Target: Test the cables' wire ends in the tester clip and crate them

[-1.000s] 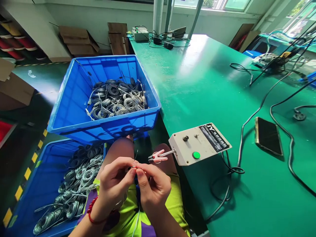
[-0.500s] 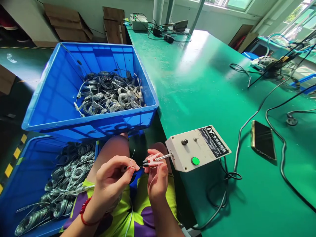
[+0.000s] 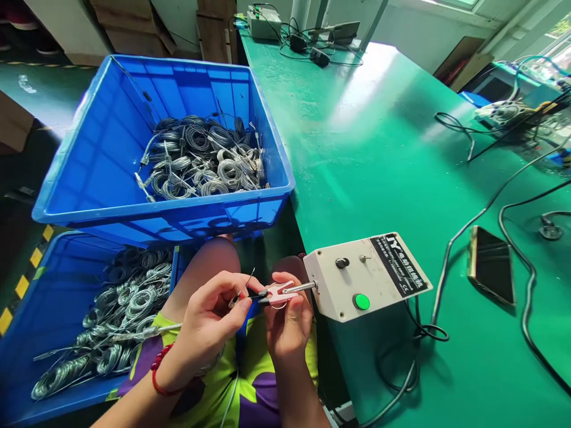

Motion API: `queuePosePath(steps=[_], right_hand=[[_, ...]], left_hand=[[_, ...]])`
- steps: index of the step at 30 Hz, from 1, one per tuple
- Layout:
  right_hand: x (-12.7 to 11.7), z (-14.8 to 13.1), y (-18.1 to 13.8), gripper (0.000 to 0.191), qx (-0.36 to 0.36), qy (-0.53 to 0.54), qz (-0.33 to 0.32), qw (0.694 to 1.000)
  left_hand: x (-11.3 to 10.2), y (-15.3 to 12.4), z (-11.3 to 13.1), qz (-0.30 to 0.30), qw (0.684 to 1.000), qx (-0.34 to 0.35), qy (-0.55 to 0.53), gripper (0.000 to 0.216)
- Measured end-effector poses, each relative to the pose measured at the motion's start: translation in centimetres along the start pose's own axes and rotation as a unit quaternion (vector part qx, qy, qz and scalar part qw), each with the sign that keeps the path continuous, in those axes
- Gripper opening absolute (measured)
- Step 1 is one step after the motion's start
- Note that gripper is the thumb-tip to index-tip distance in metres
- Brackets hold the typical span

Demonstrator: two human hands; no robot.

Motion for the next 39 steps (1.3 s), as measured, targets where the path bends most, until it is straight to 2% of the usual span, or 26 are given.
queuePosePath(steps=[3,8,12,18,22,26,39], right_hand=[[0.1,-0.2,0.1,0.050,-0.019,0.014,0.003,1.000],[0.6,-0.7,-0.3,0.051,0.016,0.000,-0.009,1.000],[0.7,-1.1,-0.4,0.053,0.017,-0.008,-0.015,1.000],[-0.1,0.6,-0.1,0.054,0.005,0.040,-0.020,0.999],[0.0,1.5,0.1,0.058,0.044,0.081,-0.037,0.995],[0.6,1.9,0.2,0.049,0.076,0.079,-0.068,0.992],[1.8,2.3,-0.3,0.042,-0.026,0.000,-0.143,0.989]], left_hand=[[0.1,0.0,-0.1,0.000,1.000,-0.005,-0.003,0.006],[0.2,0.1,0.2,0.011,1.000,0.015,0.009,0.007],[0.3,0.2,0.5,0.014,0.999,0.034,0.011,0.009],[0.3,0.1,0.7,0.009,0.999,0.052,0.005,0.011],[0.0,-0.1,0.5,0.025,0.997,0.064,0.032,0.009],[-0.3,-0.4,0.1,0.041,0.996,0.063,0.055,0.008],[-1.3,-1.6,0.2,0.059,0.996,0.060,0.037,0.008]])
Point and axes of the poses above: each hand's wrist, its own y-axis towards the middle knuckle, its own x-axis out of the palm, z = x × y, the point moved 7 cm from there along y, towards the middle knuckle, and after that the axes turned 8 degrees about -x, right-handed, at the moved point
